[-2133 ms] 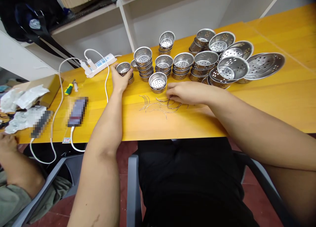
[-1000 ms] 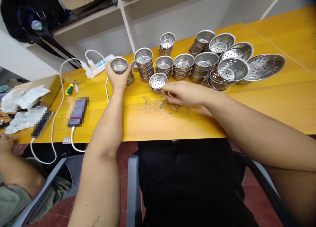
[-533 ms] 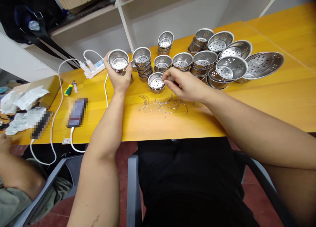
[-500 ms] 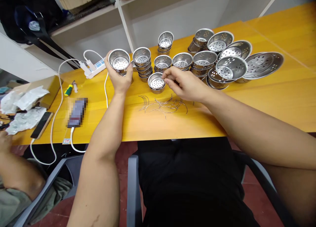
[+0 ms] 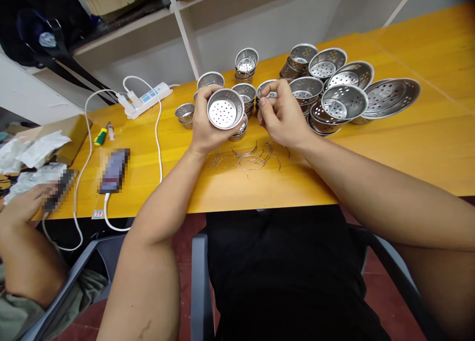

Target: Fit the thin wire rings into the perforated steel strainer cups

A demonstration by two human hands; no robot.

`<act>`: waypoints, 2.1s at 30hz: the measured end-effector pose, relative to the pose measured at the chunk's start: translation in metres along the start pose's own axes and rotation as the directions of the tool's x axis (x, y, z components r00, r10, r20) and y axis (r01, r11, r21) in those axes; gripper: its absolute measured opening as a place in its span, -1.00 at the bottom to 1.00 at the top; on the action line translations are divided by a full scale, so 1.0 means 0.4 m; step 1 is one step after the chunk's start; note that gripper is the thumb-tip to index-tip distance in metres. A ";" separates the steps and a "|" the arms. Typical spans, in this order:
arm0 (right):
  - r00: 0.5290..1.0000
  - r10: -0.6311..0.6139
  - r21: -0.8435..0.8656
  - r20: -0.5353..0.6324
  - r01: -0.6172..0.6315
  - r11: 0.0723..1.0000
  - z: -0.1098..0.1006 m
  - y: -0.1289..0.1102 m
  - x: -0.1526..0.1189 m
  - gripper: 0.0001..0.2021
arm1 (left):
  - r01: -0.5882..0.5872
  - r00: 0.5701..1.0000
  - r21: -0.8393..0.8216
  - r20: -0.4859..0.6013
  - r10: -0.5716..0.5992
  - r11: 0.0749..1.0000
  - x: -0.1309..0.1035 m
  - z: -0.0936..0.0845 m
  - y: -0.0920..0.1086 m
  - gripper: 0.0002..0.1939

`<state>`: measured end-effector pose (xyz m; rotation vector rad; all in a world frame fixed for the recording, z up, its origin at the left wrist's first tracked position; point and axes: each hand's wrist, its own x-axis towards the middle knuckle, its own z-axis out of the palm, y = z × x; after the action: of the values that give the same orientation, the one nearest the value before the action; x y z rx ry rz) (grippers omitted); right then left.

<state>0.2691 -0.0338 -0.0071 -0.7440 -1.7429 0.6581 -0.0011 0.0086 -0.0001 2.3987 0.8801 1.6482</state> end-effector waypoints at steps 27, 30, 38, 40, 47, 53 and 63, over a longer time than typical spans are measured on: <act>0.991 0.115 -0.096 -0.065 -0.121 0.988 -0.016 -0.029 0.002 -0.38 | 0.139 0.983 0.040 0.113 -0.143 0.989 -0.014 0.019 0.053 -0.12; 0.992 0.122 -0.071 -0.024 -0.124 0.990 -0.022 -0.027 0.001 -0.35 | 0.109 0.984 0.025 0.140 -0.111 0.994 -0.009 0.011 0.054 -0.10; 0.987 0.146 -0.087 -0.063 -0.152 0.985 -0.025 -0.063 0.003 -0.37 | 0.042 0.995 -0.030 0.089 -0.039 0.999 -0.002 0.017 0.051 -0.04; 0.987 0.145 -0.062 -0.065 -0.149 0.987 -0.023 -0.074 0.004 -0.38 | 0.081 0.994 -0.065 0.079 -0.076 0.995 -0.004 0.020 0.056 -0.02; 0.987 0.145 -0.104 -0.066 -0.151 0.983 -0.021 -0.057 0.000 -0.35 | 0.143 0.983 -0.057 0.122 -0.135 0.988 -0.006 0.016 0.033 0.10; 0.990 0.137 -0.108 -0.042 -0.140 0.984 -0.022 -0.042 -0.003 -0.32 | 0.188 0.975 -0.001 0.123 -0.187 0.982 -0.010 0.020 0.034 0.04; 0.986 0.168 -0.084 -0.021 -0.169 0.982 -0.017 -0.069 -0.002 -0.32 | 0.188 0.971 -0.063 0.162 -0.176 0.980 -0.012 0.010 0.033 -0.04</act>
<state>0.2713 -0.0519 0.0147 -0.9616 -1.7168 0.6937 0.0064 -0.0037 -0.0007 2.2813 0.9574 1.3830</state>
